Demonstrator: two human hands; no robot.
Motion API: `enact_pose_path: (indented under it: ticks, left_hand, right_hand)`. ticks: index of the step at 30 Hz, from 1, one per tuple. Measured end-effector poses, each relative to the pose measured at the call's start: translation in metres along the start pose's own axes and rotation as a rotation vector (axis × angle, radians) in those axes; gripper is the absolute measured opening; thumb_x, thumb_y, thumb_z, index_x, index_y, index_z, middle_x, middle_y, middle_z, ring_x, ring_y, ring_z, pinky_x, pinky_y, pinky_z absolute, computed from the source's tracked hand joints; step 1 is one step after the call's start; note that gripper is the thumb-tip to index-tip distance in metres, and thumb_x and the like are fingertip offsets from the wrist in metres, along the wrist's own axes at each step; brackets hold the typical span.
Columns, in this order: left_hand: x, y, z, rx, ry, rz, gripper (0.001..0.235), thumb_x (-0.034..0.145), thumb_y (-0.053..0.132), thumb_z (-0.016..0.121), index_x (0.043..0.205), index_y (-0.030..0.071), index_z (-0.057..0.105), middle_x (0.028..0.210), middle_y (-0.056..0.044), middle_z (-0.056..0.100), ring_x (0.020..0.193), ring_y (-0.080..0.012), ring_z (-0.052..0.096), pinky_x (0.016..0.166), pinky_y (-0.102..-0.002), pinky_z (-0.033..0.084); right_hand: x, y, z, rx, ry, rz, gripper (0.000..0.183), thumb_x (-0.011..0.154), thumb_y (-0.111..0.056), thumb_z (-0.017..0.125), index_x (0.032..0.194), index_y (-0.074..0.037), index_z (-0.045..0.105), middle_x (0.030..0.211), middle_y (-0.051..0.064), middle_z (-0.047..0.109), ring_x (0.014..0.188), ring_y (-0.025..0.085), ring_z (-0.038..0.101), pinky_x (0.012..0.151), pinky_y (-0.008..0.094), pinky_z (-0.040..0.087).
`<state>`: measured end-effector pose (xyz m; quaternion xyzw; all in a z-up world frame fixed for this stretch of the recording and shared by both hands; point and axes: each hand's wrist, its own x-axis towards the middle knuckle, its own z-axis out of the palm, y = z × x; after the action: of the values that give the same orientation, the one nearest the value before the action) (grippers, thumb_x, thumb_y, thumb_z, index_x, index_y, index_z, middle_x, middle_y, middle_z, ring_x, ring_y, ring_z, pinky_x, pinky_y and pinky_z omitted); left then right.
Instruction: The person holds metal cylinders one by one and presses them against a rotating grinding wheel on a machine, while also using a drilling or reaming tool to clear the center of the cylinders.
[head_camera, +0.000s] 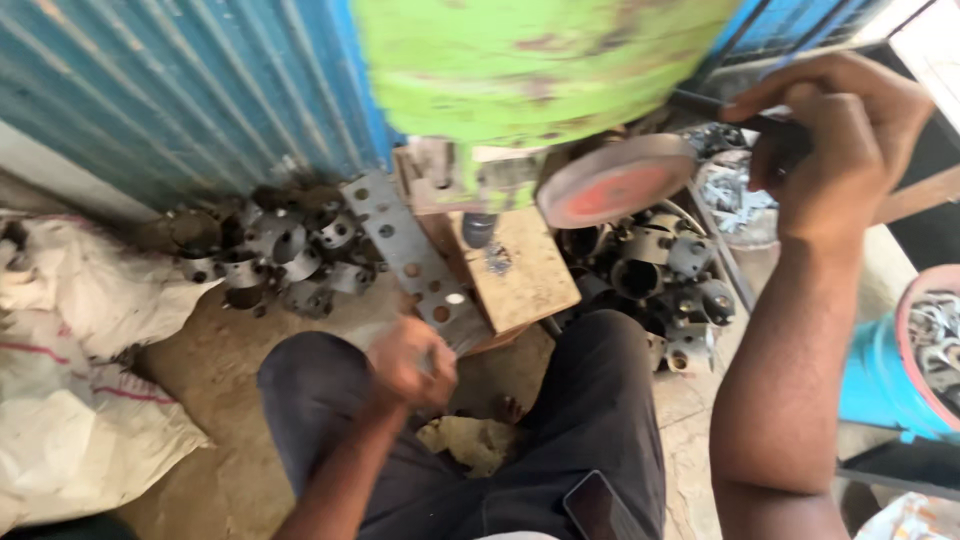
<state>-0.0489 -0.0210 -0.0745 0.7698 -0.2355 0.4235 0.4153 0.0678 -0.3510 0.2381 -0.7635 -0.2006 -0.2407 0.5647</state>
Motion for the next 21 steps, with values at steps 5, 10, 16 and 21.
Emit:
enact_pose_path:
  ticks: [5, 10, 16, 21]
  left_hand:
    - [0.032, 0.093, 0.099, -0.452, -0.348, -0.019, 0.022, 0.088, 0.013, 0.073, 0.107, 0.008, 0.063, 0.098, -0.010, 0.069, 0.087, -0.0310, 0.073, 0.073, -0.043, 0.061]
    - [0.038, 0.113, 0.243, -0.363, -0.632, 0.004, 0.053, 0.086, 0.021, 0.075, 0.134, 0.007, 0.057, 0.126, -0.017, 0.064, 0.113, -0.0374, 0.066, 0.090, -0.048, 0.058]
    - [-0.031, 0.113, 0.456, 0.147, -1.344, -0.092, 0.071, 0.085, 0.031, 0.073, 0.148, 0.010, 0.048, 0.146, -0.016, 0.053, 0.131, -0.0384, 0.053, 0.099, -0.061, 0.047]
    - [-0.092, 0.087, 0.547, 0.221, -1.380, -0.265, 0.072, 0.084, 0.031, 0.076, 0.146, 0.008, 0.049, 0.143, -0.018, 0.055, 0.129, -0.0382, 0.056, 0.100, -0.057, 0.049]
  right_hand:
    - [0.013, -0.015, -0.010, -0.047, -0.160, -0.006, 0.029, 0.088, -0.001, 0.044, 0.093, 0.006, 0.071, 0.086, 0.014, 0.068, 0.052, 0.012, 0.054, 0.046, 0.026, 0.040]
    - [0.031, 0.003, -0.035, -0.239, -0.309, -0.182, 0.028, 0.084, 0.000, 0.047, 0.083, 0.004, 0.074, 0.073, 0.010, 0.062, 0.058, 0.013, 0.053, 0.056, 0.029, 0.042]
    - [0.048, 0.022, -0.043, 0.008, -0.315, -0.270, 0.025, 0.085, 0.001, 0.045, 0.081, 0.001, 0.069, 0.080, 0.006, 0.067, 0.067, 0.014, 0.058, 0.064, 0.030, 0.048]
    - [0.047, 0.024, -0.046, 0.022, -0.323, -0.256, 0.016, 0.085, -0.002, 0.050, 0.081, 0.000, 0.065, 0.081, 0.007, 0.062, 0.063, 0.014, 0.059, 0.059, 0.030, 0.048]
